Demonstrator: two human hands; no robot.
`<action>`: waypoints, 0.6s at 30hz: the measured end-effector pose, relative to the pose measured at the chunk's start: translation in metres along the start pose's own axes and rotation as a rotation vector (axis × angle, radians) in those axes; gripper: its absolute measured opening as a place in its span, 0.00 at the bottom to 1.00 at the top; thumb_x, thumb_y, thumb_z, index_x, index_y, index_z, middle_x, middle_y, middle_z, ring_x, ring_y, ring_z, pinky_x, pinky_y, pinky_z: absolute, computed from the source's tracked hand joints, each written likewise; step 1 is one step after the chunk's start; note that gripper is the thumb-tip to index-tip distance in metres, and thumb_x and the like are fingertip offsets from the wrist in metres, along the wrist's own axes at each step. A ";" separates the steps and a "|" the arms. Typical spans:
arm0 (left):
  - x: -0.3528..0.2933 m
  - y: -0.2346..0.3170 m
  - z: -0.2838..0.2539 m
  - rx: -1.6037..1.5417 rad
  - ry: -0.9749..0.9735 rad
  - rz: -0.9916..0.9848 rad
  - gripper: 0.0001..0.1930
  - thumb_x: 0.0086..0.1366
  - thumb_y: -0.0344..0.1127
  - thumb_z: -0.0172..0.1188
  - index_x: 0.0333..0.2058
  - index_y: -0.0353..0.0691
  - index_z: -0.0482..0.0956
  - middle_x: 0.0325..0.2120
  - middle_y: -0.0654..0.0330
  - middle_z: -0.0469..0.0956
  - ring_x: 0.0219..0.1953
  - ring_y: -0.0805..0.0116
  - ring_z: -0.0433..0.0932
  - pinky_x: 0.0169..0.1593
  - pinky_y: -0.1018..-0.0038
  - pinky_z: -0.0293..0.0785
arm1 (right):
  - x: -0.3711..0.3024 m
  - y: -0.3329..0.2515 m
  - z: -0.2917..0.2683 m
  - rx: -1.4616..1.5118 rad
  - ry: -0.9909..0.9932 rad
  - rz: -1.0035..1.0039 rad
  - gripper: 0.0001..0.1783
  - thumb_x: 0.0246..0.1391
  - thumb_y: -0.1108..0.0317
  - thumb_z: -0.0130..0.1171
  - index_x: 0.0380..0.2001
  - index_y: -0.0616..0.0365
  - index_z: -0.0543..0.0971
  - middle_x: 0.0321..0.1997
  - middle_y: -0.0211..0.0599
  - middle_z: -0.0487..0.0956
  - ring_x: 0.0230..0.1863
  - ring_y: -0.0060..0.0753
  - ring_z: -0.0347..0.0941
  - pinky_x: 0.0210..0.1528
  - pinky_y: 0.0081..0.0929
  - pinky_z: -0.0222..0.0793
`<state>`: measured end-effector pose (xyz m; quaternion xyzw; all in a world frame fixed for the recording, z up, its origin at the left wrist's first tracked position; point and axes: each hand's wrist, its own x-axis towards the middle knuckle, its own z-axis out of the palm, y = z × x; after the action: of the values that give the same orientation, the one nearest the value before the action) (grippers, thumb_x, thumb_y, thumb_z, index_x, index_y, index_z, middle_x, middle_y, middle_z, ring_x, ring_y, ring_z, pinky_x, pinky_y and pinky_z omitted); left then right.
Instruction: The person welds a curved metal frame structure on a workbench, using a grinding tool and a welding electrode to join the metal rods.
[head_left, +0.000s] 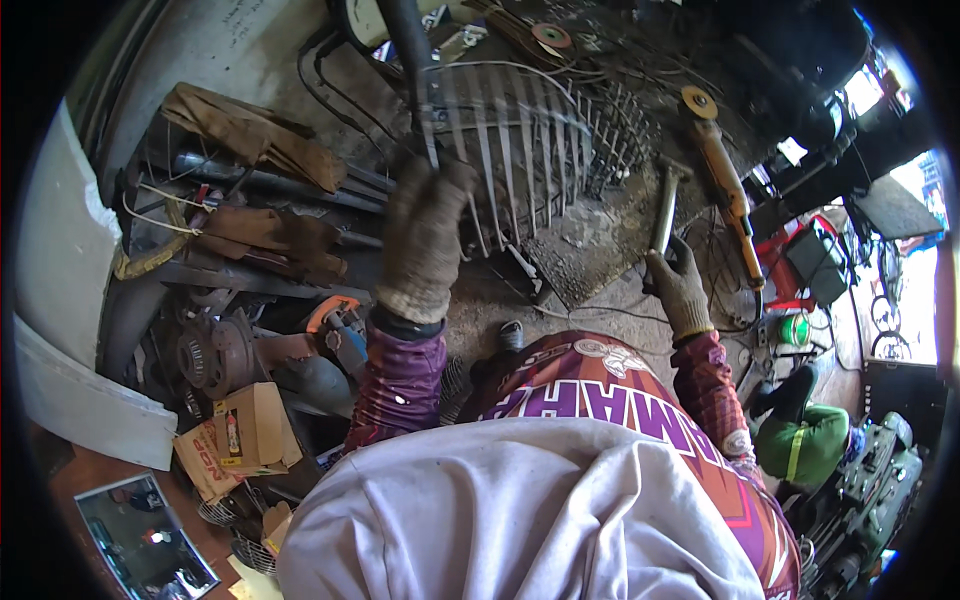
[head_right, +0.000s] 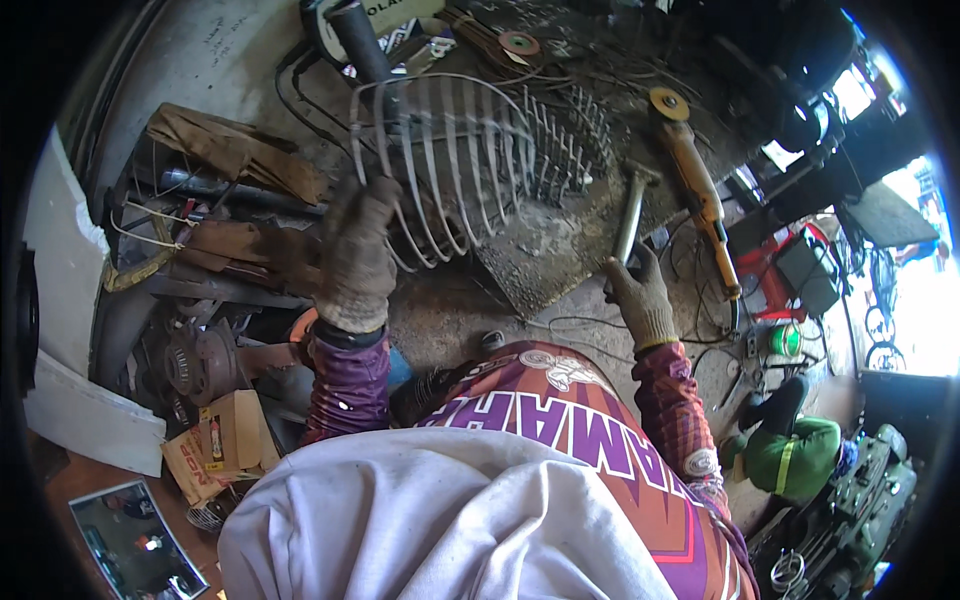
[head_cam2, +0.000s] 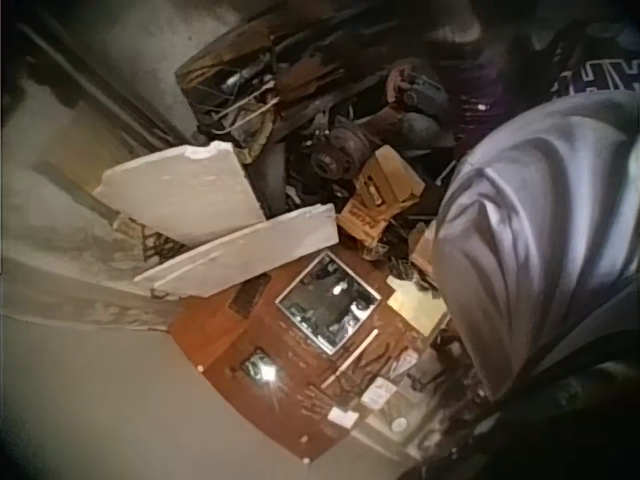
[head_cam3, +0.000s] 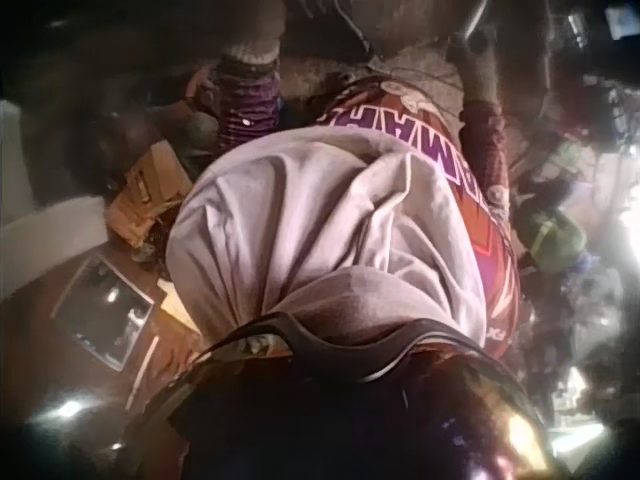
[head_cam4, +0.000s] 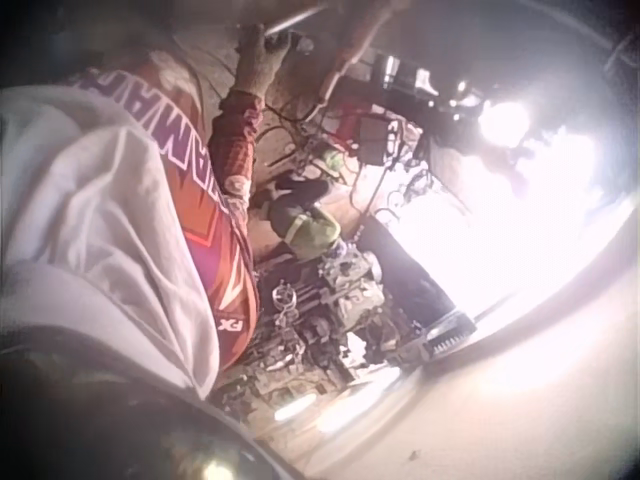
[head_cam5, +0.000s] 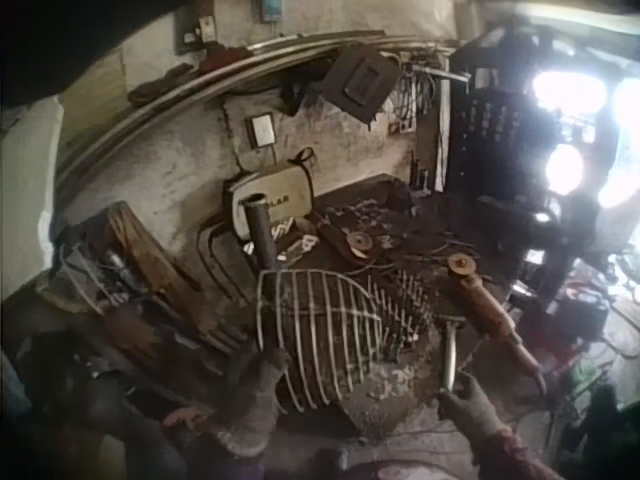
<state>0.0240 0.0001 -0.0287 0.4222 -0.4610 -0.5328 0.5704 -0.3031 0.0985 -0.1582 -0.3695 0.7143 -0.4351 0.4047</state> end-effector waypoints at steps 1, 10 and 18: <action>-0.002 0.001 -0.002 0.187 -0.098 0.140 0.12 0.70 0.45 0.61 0.36 0.41 0.78 0.30 0.70 0.77 0.35 0.74 0.79 0.36 0.74 0.75 | 0.002 0.003 0.001 -0.001 -0.007 -0.016 0.39 0.61 0.54 0.63 0.66 0.67 0.61 0.36 0.40 0.77 0.31 0.24 0.75 0.32 0.23 0.75; -0.003 -0.009 -0.025 0.486 -0.171 0.549 0.06 0.67 0.31 0.63 0.39 0.35 0.81 0.28 0.53 0.82 0.29 0.59 0.82 0.34 0.69 0.76 | 0.000 -0.006 0.011 0.052 0.036 0.045 0.36 0.62 0.58 0.62 0.66 0.63 0.62 0.37 0.36 0.77 0.31 0.23 0.74 0.33 0.24 0.76; -0.002 -0.003 -0.038 0.415 -0.221 0.545 0.08 0.68 0.32 0.62 0.41 0.34 0.81 0.31 0.58 0.83 0.31 0.67 0.82 0.35 0.72 0.77 | -0.001 -0.002 0.017 0.086 0.087 0.035 0.36 0.62 0.59 0.61 0.68 0.63 0.61 0.34 0.35 0.76 0.29 0.22 0.73 0.30 0.23 0.73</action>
<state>0.0603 0.0017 -0.0402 0.3303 -0.7140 -0.2987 0.5403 -0.2875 0.0931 -0.1616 -0.3198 0.7183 -0.4740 0.3963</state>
